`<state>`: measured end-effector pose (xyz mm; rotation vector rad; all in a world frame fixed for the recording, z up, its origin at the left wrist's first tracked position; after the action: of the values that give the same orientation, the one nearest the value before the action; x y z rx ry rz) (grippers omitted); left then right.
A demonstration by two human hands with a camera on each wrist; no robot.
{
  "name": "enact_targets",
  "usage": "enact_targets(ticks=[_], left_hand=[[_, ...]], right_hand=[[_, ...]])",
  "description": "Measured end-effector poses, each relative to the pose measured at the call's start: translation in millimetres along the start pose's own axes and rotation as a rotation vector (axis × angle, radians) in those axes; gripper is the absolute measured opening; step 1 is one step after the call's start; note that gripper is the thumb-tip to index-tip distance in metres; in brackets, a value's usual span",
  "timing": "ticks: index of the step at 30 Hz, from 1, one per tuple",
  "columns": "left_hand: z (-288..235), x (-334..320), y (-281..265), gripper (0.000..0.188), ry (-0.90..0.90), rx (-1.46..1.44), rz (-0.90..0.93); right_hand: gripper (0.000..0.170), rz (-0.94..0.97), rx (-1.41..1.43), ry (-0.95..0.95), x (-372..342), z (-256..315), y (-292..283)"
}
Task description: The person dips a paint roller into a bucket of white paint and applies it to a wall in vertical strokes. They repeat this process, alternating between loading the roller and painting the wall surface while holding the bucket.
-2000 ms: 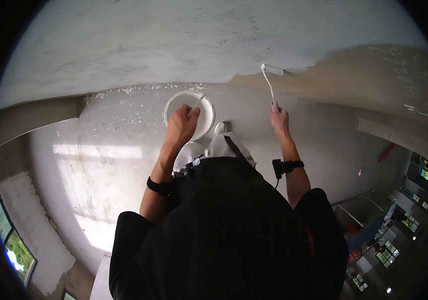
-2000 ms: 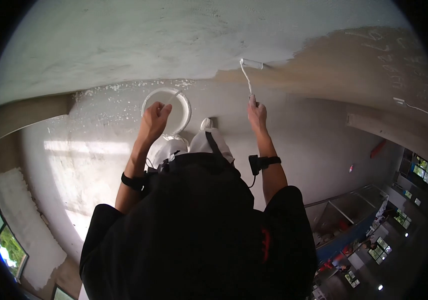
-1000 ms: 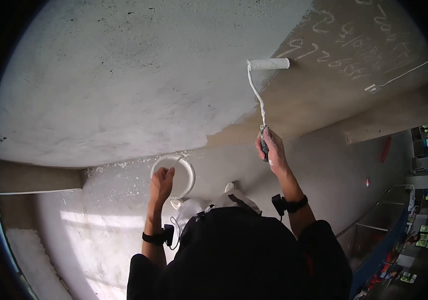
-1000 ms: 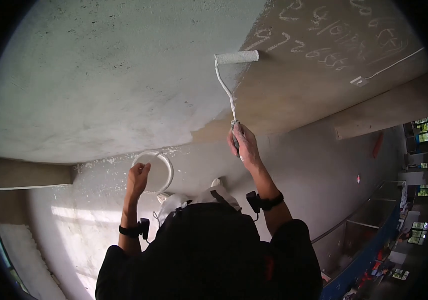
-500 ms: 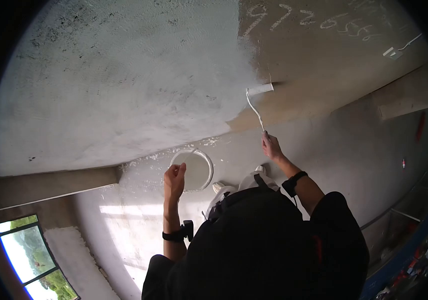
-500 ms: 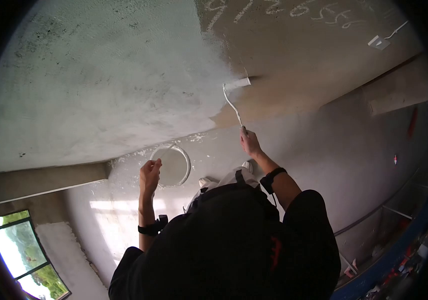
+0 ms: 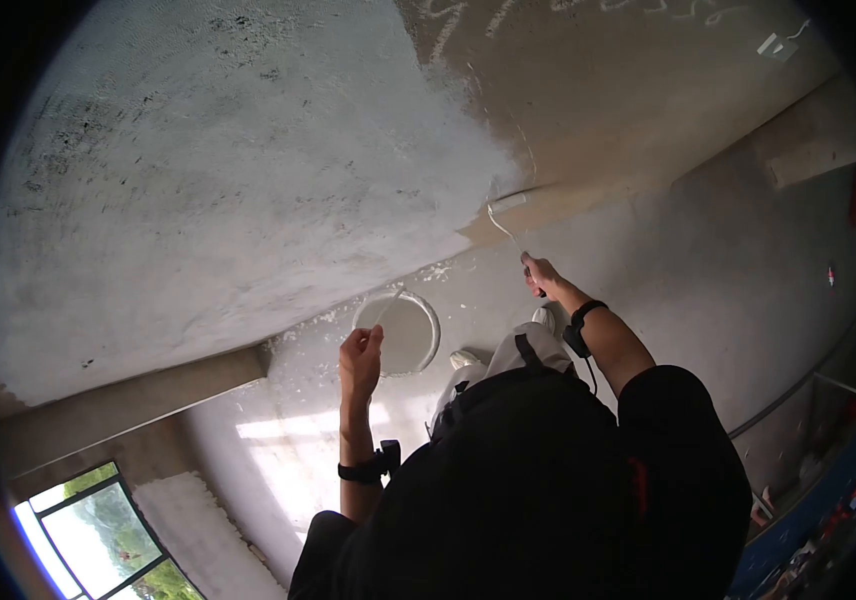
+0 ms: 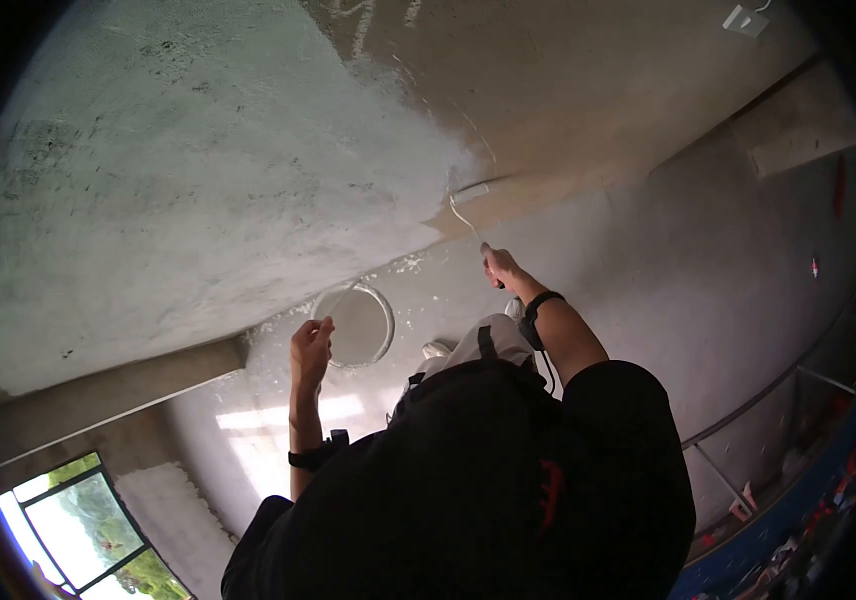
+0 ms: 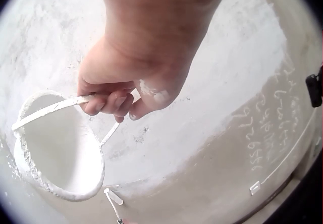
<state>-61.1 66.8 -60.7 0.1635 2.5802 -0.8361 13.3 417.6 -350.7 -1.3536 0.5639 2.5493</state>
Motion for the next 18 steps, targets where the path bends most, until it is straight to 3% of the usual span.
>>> enact_targets(ticks=[2,6,18], left_hand=[[0,2,4,0.028,0.0,-0.026,0.023],[-6,3,9,0.028,0.045,-0.019,0.048],[-2,12,21,0.035,-0.021,0.063,0.109]], right_hand=[[0.048,-0.033,-0.163,-0.038,2,3,6],[0.047,0.024,-0.045,-0.02,-1,8,32],[0.054,0.034,-0.001,-0.233,-115,67,46]])
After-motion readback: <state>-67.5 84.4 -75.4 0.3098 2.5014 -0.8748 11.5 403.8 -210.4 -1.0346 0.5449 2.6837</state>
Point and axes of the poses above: each hand's wrist, its own x-axis towards the middle knuckle, its own y-axis out of the palm, z = x × y, the point moved 9 cm from there along x, towards the middle knuckle, and after that the axes turned 2 degrees about -x, right-handed, at the moved point
